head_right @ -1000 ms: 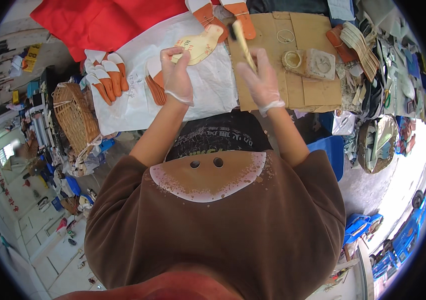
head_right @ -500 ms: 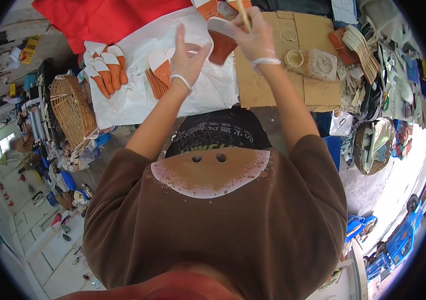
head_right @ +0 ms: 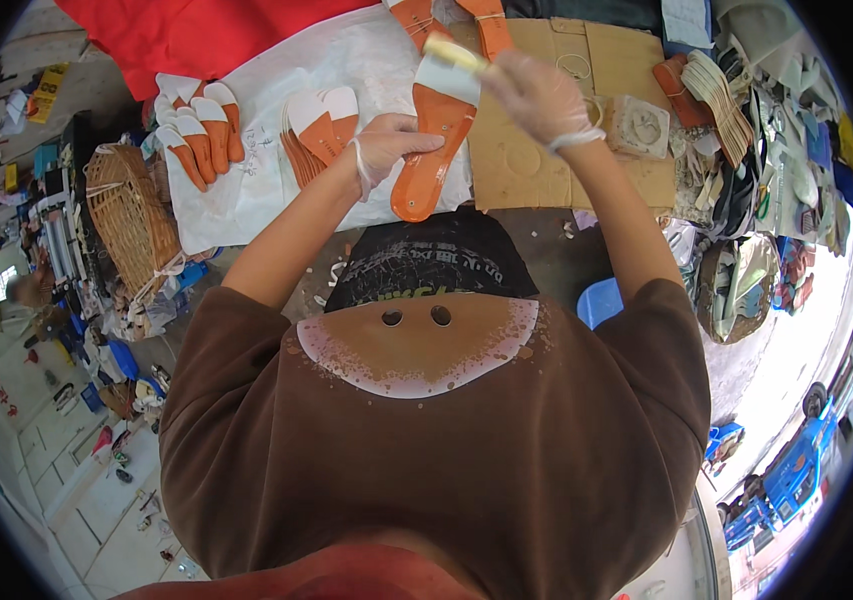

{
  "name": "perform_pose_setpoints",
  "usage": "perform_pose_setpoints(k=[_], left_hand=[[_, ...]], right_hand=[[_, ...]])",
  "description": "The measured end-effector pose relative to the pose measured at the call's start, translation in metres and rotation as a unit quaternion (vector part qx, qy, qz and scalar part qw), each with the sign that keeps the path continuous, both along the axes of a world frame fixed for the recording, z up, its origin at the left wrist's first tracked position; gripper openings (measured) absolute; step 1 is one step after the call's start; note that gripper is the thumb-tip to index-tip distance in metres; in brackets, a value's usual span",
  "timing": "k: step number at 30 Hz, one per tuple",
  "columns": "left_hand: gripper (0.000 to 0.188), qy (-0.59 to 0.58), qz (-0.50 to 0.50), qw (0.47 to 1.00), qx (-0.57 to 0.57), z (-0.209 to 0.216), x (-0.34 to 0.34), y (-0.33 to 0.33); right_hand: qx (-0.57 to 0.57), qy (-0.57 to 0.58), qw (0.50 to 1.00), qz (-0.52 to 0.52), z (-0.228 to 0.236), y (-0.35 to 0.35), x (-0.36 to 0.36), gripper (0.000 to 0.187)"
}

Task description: The recorder is applying glue to the bottom of shoe uppers and the matching soles using a brush.

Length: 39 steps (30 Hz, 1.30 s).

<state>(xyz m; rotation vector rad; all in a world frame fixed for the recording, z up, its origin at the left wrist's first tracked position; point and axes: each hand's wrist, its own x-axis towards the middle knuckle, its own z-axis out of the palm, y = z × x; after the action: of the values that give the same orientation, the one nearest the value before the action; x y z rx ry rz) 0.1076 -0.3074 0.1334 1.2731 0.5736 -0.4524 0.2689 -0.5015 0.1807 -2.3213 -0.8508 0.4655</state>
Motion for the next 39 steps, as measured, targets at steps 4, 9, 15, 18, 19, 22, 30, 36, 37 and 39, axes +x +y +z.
perform_pose_setpoints(k=[4,9,15,18,19,22,30,36,37,39], left_hand=[[0.029,0.002,0.015,1.000,0.000,0.037,-0.005,-0.014],[0.026,0.024,0.017,1.000,0.005,0.016,-0.014,0.005],[0.023,0.057,0.013,0.998,-0.026,0.048,-0.018,0.000],[0.024,0.068,0.008,0.997,-0.033,0.036,-0.017,0.013],[0.024,0.072,0.012,0.997,-0.027,0.035,-0.020,0.015],[0.030,0.054,0.016,0.995,-0.081,0.046,-0.020,0.016],[0.030,0.085,-0.002,0.989,-0.124,0.039,-0.023,0.019],[0.020,-0.029,-0.184,0.954,0.235,0.036,-0.010,0.017],[0.013,-0.110,-0.268,0.833,0.472,0.039,-0.015,0.017],[0.008,-0.178,-0.277,0.706,0.628,0.016,-0.023,0.025]], right_hand=[[-0.064,-0.150,0.979,0.120,-0.018,-0.001,-0.003,0.041],[-0.050,-0.205,0.977,0.039,-0.015,-0.002,0.024,0.036],[-0.073,-0.164,0.980,0.081,-0.026,-0.014,0.009,0.037],[-0.088,-0.166,0.982,-0.025,-0.027,-0.018,0.027,0.029],[-0.019,-0.157,0.986,0.059,-0.021,-0.022,0.011,0.030],[-0.001,-0.118,0.976,0.185,-0.011,-0.026,-0.014,0.031],[0.023,-0.090,0.981,0.171,-0.027,-0.033,-0.003,0.042],[-0.075,-0.106,0.990,-0.060,-0.037,-0.034,0.032,0.040],[-0.072,-0.102,0.991,-0.057,-0.031,-0.031,0.023,0.040],[0.079,0.038,0.990,-0.107,-0.014,-0.024,0.000,0.034]])
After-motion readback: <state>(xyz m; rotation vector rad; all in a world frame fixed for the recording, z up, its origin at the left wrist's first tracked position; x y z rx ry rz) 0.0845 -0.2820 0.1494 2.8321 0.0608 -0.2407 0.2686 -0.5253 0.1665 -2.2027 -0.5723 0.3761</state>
